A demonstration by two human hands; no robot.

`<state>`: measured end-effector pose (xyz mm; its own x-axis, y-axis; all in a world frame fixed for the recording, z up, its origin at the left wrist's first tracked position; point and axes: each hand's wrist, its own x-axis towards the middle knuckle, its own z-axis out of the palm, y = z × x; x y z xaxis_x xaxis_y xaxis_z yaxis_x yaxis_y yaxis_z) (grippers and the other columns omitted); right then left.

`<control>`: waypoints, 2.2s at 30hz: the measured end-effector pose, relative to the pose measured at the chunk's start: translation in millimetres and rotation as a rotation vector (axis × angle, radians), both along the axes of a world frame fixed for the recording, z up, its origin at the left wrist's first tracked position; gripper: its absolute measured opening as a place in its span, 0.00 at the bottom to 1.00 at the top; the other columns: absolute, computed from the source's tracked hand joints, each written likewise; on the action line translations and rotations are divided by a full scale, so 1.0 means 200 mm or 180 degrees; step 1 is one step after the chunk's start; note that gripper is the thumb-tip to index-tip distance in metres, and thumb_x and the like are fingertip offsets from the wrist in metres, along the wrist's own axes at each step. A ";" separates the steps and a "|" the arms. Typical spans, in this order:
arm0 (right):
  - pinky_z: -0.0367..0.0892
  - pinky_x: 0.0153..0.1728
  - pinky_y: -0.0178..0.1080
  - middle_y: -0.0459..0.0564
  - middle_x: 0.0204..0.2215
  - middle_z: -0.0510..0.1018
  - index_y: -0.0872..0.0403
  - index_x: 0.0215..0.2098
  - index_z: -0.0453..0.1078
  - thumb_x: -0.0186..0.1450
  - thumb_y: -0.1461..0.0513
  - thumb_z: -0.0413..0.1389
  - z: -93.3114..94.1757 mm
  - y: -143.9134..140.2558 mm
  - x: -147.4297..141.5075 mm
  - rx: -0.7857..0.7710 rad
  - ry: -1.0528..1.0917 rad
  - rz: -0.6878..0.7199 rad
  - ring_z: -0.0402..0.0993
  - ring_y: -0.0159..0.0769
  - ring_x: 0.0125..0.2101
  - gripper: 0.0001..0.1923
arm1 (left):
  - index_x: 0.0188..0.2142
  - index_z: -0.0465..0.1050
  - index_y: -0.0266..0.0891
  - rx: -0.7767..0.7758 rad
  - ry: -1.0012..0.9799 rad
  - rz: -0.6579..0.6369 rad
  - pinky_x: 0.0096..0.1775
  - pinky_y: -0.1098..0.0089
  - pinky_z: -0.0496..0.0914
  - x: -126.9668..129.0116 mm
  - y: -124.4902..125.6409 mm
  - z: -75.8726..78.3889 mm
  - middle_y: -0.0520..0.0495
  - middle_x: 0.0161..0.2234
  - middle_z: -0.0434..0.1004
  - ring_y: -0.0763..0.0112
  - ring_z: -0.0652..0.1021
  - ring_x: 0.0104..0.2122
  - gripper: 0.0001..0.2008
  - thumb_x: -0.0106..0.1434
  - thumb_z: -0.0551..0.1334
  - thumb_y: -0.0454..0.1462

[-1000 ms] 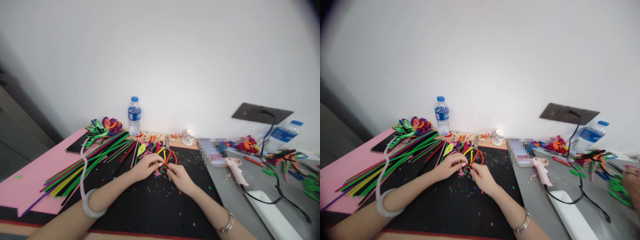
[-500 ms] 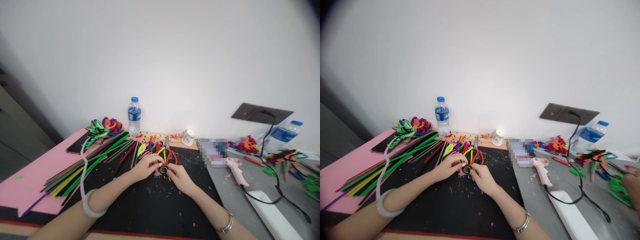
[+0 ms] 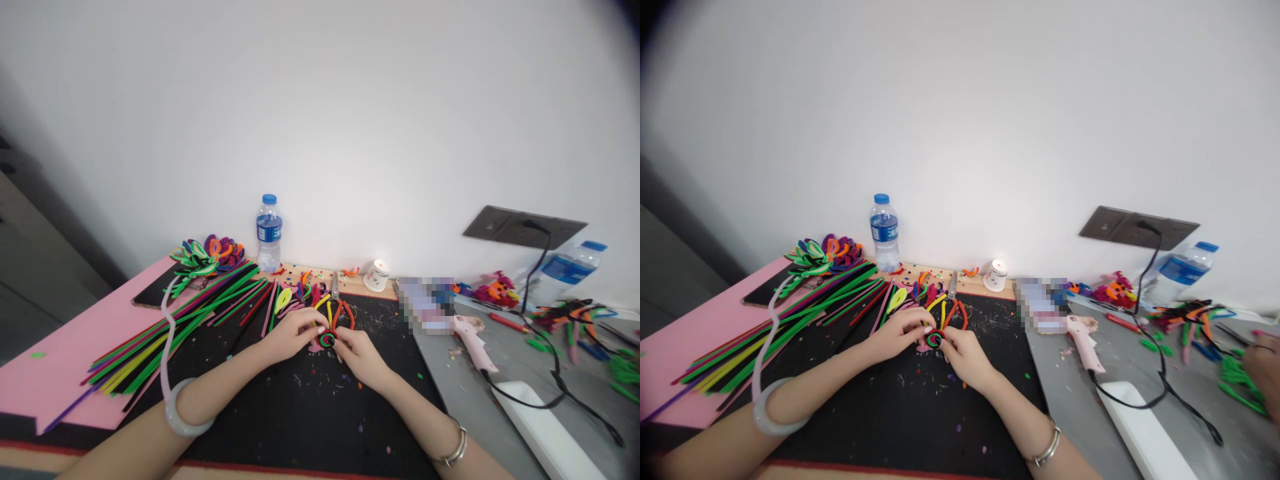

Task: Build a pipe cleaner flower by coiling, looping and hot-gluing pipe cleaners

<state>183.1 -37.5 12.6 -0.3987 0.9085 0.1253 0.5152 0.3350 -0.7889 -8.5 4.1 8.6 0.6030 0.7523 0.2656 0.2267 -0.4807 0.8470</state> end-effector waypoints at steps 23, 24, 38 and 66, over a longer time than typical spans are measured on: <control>0.55 0.21 0.30 0.41 0.15 0.63 0.54 0.22 0.58 0.66 0.54 0.47 -0.02 0.01 0.02 -0.0325 0.0492 -0.0184 0.58 0.26 0.17 0.18 | 0.47 0.60 0.39 -0.1242 -0.0880 -0.0137 0.25 0.74 0.69 0.06 -0.06 -0.04 0.53 0.30 0.68 0.78 0.73 0.21 0.17 0.59 0.60 0.36; 0.55 0.21 0.30 0.41 0.16 0.63 0.54 0.22 0.58 0.66 0.53 0.47 -0.03 0.01 0.02 -0.0335 0.0519 -0.0175 0.58 0.26 0.17 0.18 | 0.46 0.60 0.39 -0.1317 -0.0966 -0.0122 0.24 0.74 0.69 0.07 -0.06 -0.04 0.54 0.29 0.68 0.78 0.73 0.21 0.17 0.59 0.60 0.36; 0.46 0.12 0.30 0.42 0.18 0.65 0.53 0.38 0.61 0.65 0.49 0.42 -0.02 0.02 0.04 -0.0878 0.2495 -0.0728 0.53 0.26 0.13 0.17 | 0.44 0.60 0.40 -0.1306 -0.1195 0.0232 0.23 0.77 0.64 0.05 -0.03 -0.05 0.55 0.30 0.67 0.81 0.71 0.19 0.15 0.58 0.61 0.37; 0.57 0.23 0.32 0.42 0.20 0.66 0.54 0.41 0.63 0.65 0.61 0.45 0.02 0.07 0.17 0.0444 0.0264 -0.0884 0.63 0.31 0.20 0.09 | 0.49 0.61 0.40 -0.1475 -0.1332 -0.0032 0.29 0.71 0.70 0.06 -0.03 -0.05 0.54 0.30 0.62 0.75 0.73 0.25 0.20 0.58 0.62 0.38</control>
